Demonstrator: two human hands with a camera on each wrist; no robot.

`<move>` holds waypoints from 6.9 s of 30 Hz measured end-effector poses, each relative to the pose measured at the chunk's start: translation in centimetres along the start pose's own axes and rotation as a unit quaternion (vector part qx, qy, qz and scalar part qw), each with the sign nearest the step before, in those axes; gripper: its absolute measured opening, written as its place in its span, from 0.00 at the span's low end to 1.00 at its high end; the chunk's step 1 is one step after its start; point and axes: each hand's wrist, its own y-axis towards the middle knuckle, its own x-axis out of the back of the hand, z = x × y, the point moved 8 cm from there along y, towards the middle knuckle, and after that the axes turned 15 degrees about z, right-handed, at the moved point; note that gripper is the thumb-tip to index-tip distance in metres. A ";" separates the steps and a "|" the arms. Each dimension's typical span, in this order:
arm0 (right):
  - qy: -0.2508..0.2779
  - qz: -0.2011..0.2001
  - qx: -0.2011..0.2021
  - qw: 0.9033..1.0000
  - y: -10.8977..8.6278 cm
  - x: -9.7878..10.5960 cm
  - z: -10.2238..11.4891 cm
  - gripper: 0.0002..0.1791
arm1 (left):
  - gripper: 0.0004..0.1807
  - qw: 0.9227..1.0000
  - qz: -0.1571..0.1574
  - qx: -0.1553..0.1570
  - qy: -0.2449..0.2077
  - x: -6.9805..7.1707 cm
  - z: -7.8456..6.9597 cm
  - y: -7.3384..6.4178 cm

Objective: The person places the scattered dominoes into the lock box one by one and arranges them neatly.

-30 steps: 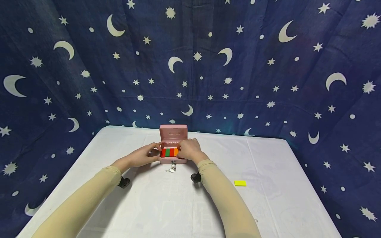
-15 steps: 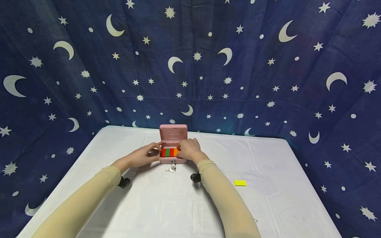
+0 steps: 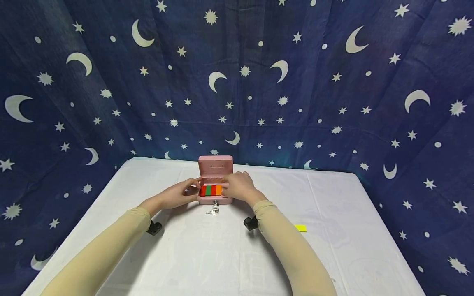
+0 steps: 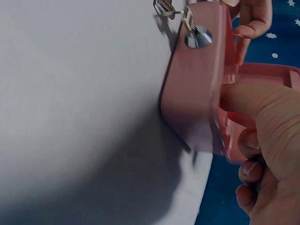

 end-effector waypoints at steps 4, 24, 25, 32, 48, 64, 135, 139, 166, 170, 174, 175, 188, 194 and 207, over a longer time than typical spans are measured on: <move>-0.008 -0.017 0.014 1.000 -1.6 1.0 -1.0 0.23 | 0.22 1.000 -0.002 0.004 0.000 0.0 0.0 0.0; 0.031 -0.066 -0.021 0.997 -10.9 2.6 -9.6 0.22 | 0.22 1.000 0.001 -0.009 -0.008 -0.1 0.1 0.3; 0.035 -0.066 -0.022 0.997 -11.4 2.4 -10.1 0.22 | 0.22 1.000 0.001 -0.008 -0.008 -0.1 0.2 0.3; 0.040 -0.056 -0.029 0.997 -14.7 0.5 -13.0 0.22 | 0.21 1.000 0.000 0.002 -0.005 -0.1 0.2 0.3; 0.067 -0.042 -0.067 0.995 -21.2 -2.6 -17.6 0.19 | 0.19 1.000 0.005 -0.008 -0.019 -0.1 0.3 0.1; 0.111 -0.046 -0.089 0.989 -23.2 -4.5 -18.8 0.11 | 0.20 1.000 0.010 -0.011 -0.022 -0.2 0.1 0.3; 0.160 0.032 0.006 0.987 -20.1 -5.9 -15.3 0.25 | 0.22 1.000 0.008 -0.008 -0.018 -0.1 0.0 0.2; 0.141 0.012 0.016 0.990 -20.2 -5.6 -15.4 0.28 | 0.20 1.000 0.005 -0.016 -0.011 0.0 -0.2 0.2; 0.136 0.003 0.027 0.990 -19.3 -4.9 -14.9 0.22 | 0.22 1.000 0.004 -0.008 -0.009 0.1 0.0 0.2; 0.120 -0.009 0.028 0.992 -17.8 -4.0 -13.9 0.23 | 0.22 1.000 0.004 -0.008 -0.012 0.0 0.0 0.2; 0.108 -0.019 0.032 0.993 -15.8 -2.9 -12.7 0.22 | 0.21 1.000 0.004 -0.007 -0.016 0.1 0.0 0.1; 0.106 -0.023 0.033 0.994 -15.3 -2.6 -12.4 0.21 | 0.21 1.000 0.004 -0.007 -0.018 0.1 0.0 0.1; 0.124 -0.051 0.043 0.990 -8.7 0.4 -8.4 0.21 | 0.21 1.000 0.004 -0.007 -0.019 0.1 0.0 0.2; 0.114 -0.059 0.038 0.991 -6.0 1.2 -6.6 0.23 | 0.22 1.000 0.002 -0.002 -0.016 0.1 0.1 0.1; 0.085 -0.062 0.009 0.994 -1.8 0.9 -3.8 0.24 | 0.21 1.000 0.005 -0.007 -0.013 0.0 -0.2 0.0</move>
